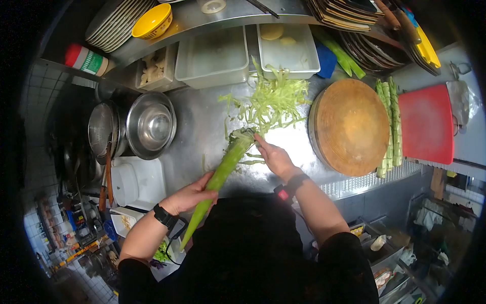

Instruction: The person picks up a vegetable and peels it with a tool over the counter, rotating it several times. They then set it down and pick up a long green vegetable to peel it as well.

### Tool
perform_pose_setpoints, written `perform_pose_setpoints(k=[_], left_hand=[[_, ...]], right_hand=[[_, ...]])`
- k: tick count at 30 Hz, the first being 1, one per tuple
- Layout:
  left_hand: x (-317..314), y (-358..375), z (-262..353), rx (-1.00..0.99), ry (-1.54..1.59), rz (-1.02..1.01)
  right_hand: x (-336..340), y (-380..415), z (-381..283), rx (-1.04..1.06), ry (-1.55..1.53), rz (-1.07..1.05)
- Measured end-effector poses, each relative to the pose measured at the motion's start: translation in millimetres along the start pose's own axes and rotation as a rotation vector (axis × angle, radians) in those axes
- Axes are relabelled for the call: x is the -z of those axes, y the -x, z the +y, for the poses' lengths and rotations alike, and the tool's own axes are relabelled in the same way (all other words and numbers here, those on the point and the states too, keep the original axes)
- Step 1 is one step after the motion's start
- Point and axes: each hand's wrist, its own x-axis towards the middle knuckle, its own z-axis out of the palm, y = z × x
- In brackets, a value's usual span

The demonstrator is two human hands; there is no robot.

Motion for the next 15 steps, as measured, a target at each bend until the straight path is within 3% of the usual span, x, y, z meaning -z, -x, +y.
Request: perform_pose_setpoints(k=[3,7,9,13,15], left_hand=[[-5,7,26,0.165,-0.105,-0.05],[14,-16,-16,0.238,-0.125,0.003],[23,-28,-37,0.151,-0.32,0.125],[2,-22,-9,0.201,-0.534,0.294],[7,-32,-34,-0.04,-0.732,0.432]], right_hand=[[-3,1,4,0.021,-0.023,0.023],[-9,3,5,0.04,-0.095,0.093],[-8,5,-1,-0.009,-0.088,0.074],[-15,11,-26,0.212,0.038,0.036],[-16,13,-38,0.288,0.143,-0.004]])
